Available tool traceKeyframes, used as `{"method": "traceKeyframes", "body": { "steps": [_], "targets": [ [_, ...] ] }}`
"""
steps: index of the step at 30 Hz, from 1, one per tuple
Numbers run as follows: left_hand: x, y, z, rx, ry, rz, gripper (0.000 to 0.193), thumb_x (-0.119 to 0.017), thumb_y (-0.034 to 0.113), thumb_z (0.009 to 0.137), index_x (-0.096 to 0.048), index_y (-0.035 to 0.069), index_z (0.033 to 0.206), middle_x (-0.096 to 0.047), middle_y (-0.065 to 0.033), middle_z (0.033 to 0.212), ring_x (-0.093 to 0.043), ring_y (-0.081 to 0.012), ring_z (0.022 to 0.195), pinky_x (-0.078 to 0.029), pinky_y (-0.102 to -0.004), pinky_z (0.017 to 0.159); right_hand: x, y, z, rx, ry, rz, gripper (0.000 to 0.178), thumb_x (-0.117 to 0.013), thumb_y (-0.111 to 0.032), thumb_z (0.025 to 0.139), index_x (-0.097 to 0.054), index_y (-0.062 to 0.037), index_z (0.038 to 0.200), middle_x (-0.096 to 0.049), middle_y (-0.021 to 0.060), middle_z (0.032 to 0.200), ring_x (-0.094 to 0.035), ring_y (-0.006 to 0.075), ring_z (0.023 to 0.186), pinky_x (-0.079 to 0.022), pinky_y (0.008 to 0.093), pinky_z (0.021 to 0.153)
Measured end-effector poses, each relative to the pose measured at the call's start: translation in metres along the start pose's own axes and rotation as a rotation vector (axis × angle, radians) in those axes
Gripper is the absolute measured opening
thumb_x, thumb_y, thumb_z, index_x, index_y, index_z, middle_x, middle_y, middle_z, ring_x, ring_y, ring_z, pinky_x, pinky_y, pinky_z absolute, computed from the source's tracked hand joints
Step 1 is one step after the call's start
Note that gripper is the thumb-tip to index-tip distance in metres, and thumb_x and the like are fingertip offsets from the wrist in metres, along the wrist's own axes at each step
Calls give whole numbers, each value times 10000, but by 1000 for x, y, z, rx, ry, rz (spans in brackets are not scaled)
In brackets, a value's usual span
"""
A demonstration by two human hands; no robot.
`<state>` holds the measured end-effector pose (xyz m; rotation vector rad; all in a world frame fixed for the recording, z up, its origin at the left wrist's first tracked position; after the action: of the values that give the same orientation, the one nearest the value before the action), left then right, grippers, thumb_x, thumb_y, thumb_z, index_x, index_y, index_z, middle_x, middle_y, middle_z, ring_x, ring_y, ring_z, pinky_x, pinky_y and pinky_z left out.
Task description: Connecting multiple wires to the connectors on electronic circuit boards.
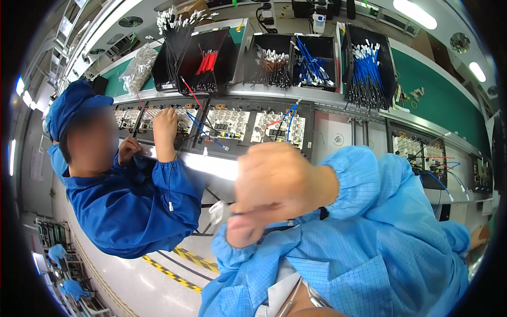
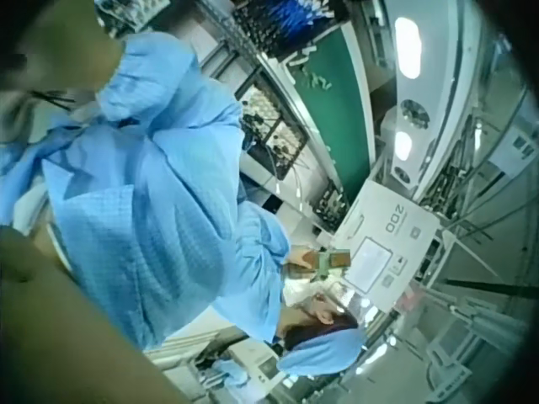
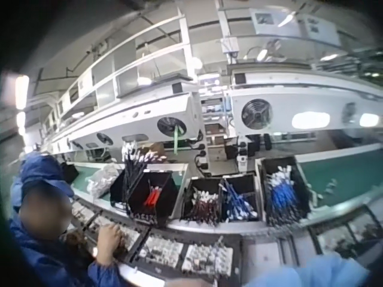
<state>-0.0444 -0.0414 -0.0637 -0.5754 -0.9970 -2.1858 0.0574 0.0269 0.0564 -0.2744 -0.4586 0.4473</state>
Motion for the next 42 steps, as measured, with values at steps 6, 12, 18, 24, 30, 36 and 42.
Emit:
{"method": "traceKeyframes", "body": {
  "steps": [6,12,18,24,30,36,42],
  "targets": [
    [-46,27,27,-99,-384,-880,169,-642,61,855,-621,26,1020,-677,-98,925,-680,-246,823,-537,-315,727,33,-2,-17,-55,70,-205,257,-830,-194,645,-599,-81,645,-540,29,607,-537,205,565,-355,307,484],
    [-61,20,34,167,-528,-710,186,-644,55,857,-638,24,1041,-705,-98,901,-698,-200,805,-546,-301,694,76,-1,-48,-265,171,-366,296,-862,-226,612,-625,-63,679,-568,43,660,-528,183,575,-367,305,547],
    [-58,31,55,37,-358,-561,193,-681,49,820,-664,28,1011,-710,-80,842,-698,-183,719,-545,-281,624,93,-1,-78,-244,218,-145,286,-845,-241,625,-659,-70,759,-565,28,663,-547,210,612,-370,313,562],
    [-80,35,67,180,-343,-582,151,-687,42,818,-670,29,967,-704,-82,791,-697,-183,698,-540,-284,601,81,32,-108,-463,3,-280,168,-801,-229,684,-699,-106,737,-642,32,744,-603,218,708,-441,323,631],
    [-82,21,73,201,-303,-485,94,-702,39,803,-671,22,890,-682,-102,718,-683,-197,618,-511,-281,543,74,40,-110,-358,-10,-158,212,-777,-231,706,-618,-90,716,-587,15,673,-552,210,602,-405,317,543],
    [-95,23,70,201,-206,-445,82,-709,22,784,-662,17,851,-680,-118,711,-679,-215,603,-507,-276,535,78,51,-135,-465,-27,-63,141,-771,-194,714,-687,-83,738,-637,20,710,-601,206,630,-430,324,545],
    [-70,-9,57,212,-15,-425,50,-618,10,828,-575,-11,844,-684,-136,724,-670,-191,619,-522,-272,564,88,54,-122,-390,143,-72,160,-743,-183,773,-647,-65,724,-620,50,690,-592,213,592,-419,323,500]
  ]
}}
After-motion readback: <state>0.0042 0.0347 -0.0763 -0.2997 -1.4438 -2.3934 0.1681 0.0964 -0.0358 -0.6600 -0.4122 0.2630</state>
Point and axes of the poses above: each hand's wrist, its own z-axis towards the middle knuckle, its own x-axis out of the back of the hand, y = z × x, the point moved 8 cm from there along z, towards the middle knuckle
